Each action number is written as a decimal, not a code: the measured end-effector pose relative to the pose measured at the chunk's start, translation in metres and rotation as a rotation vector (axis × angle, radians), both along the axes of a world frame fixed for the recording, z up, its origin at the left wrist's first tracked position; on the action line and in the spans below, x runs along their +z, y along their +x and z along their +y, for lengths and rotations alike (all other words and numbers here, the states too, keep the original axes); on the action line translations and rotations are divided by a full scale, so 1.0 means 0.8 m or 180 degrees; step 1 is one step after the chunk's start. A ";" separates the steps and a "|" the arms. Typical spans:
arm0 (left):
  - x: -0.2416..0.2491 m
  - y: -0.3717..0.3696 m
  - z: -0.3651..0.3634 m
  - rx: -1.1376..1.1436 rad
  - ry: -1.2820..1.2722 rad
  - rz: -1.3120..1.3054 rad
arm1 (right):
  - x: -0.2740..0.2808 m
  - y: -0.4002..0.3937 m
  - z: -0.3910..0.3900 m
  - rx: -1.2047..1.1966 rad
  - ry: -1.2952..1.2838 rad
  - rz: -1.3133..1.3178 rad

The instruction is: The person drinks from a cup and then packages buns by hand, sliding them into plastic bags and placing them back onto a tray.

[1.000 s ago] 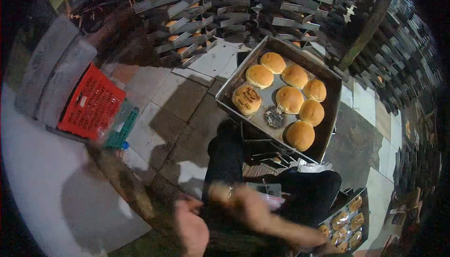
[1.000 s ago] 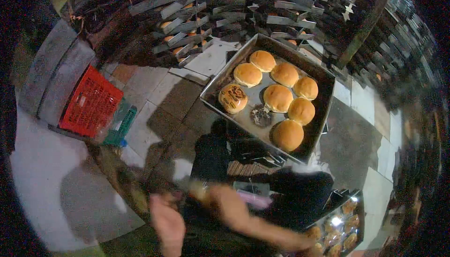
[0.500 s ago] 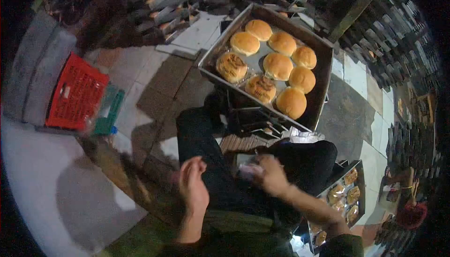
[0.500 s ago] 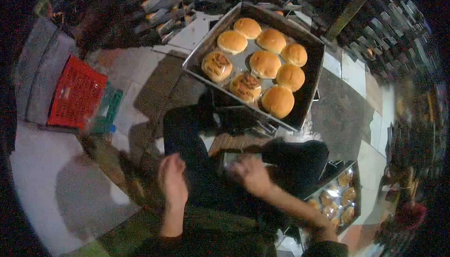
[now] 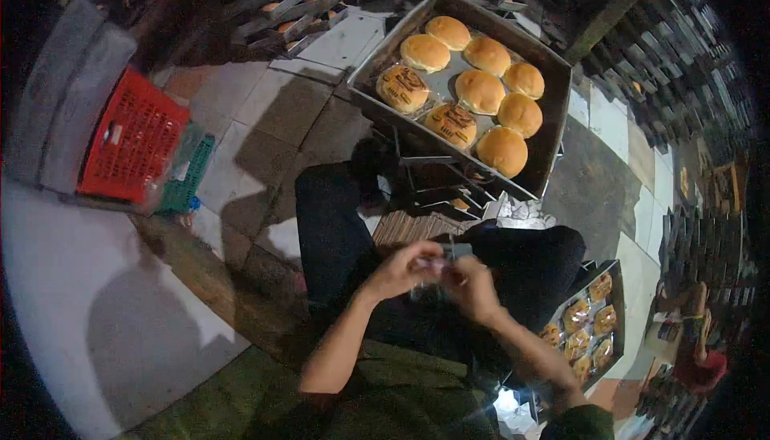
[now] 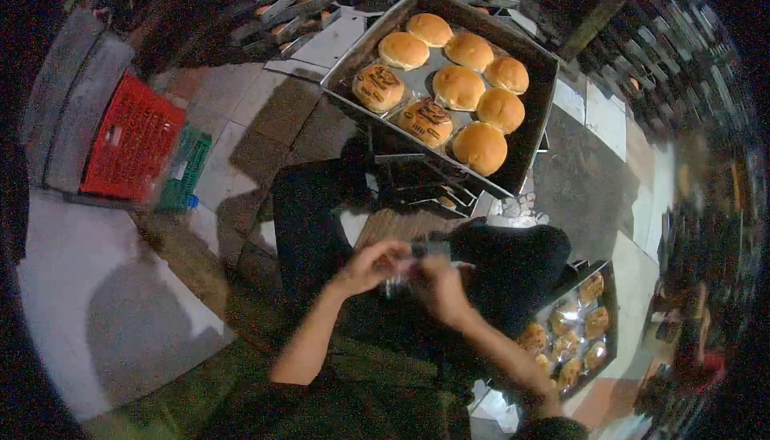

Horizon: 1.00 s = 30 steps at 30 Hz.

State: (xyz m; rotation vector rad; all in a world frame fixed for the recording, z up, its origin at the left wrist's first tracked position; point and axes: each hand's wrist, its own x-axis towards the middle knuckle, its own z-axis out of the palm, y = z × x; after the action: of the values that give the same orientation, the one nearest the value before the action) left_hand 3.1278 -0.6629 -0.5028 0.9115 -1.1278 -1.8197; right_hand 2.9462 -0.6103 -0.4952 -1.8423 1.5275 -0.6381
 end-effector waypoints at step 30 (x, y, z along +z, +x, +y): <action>0.000 -0.027 -0.075 0.1550 0.1321 0.1218 | -0.024 -0.171 -0.275 -0.1290 0.0108 -0.0628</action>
State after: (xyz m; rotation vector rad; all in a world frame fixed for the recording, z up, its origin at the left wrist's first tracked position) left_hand 3.1064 -0.7229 -0.5026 0.9159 -0.2585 -1.7326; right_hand 2.8097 -0.8302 -0.5148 -1.4039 1.7757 -0.9429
